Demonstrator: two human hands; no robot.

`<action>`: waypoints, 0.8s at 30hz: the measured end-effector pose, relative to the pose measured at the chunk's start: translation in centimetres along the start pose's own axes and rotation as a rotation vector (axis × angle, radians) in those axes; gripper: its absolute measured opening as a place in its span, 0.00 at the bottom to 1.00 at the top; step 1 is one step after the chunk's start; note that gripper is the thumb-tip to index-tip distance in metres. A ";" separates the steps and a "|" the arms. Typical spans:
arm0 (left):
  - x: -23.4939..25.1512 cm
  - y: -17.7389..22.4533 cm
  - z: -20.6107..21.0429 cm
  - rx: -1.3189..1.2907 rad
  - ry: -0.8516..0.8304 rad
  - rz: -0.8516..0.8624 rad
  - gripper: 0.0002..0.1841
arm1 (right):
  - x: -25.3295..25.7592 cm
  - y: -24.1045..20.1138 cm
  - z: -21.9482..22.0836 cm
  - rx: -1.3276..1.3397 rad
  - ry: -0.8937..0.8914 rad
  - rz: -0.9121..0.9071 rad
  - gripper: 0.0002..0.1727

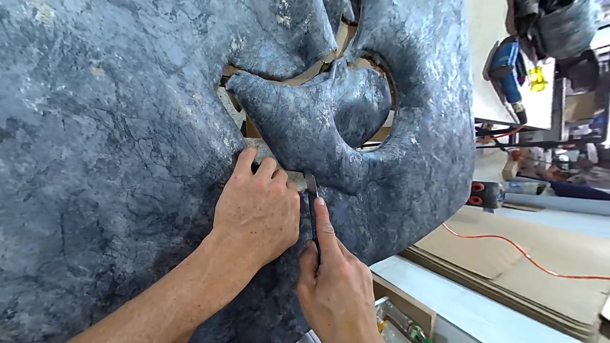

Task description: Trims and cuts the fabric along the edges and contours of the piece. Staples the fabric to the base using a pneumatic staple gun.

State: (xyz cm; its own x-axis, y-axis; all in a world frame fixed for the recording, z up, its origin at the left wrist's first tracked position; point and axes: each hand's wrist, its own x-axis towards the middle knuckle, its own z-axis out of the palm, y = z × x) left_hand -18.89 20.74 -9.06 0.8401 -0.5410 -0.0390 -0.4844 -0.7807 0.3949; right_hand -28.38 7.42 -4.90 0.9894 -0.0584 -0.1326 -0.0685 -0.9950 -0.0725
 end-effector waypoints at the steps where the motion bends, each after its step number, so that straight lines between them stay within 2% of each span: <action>1: -0.2 0.0 0.1 0.002 0.028 0.012 0.16 | 0.1 0.0 -0.2 -0.002 -0.008 -0.002 0.34; 3: -1.1 -0.1 0.3 -0.018 0.107 0.022 0.14 | 0.3 0.0 -0.5 -0.011 -0.021 -0.008 0.34; 6: -2.2 -1.4 -0.4 -0.021 0.174 0.011 0.18 | 0.4 0.2 -0.9 -0.025 -0.032 -0.022 0.33; 9: -2.4 -3.1 -0.9 0.007 0.156 0.061 0.20 | 0.4 0.0 -1.0 -0.037 -0.043 -0.029 0.33; 14: -2.2 -3.6 -0.8 0.044 0.105 0.165 0.21 | 0.5 0.1 -0.9 -0.021 -0.053 -0.024 0.34; 19: -2.1 -3.1 -0.5 0.052 0.090 0.144 0.20 | 0.2 0.2 0.2 -0.047 -0.164 -0.014 0.33; 24: -2.2 -3.3 -0.6 0.044 0.093 0.119 0.19 | 0.6 0.4 -0.7 -0.011 -0.165 -0.040 0.33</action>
State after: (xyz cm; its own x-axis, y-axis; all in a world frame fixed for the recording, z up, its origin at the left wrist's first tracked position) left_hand -18.98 24.73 -9.71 0.7941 -0.6009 0.0915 -0.5904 -0.7267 0.3511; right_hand -27.70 6.91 -4.35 0.9569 -0.0056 -0.2904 -0.0272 -0.9971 -0.0706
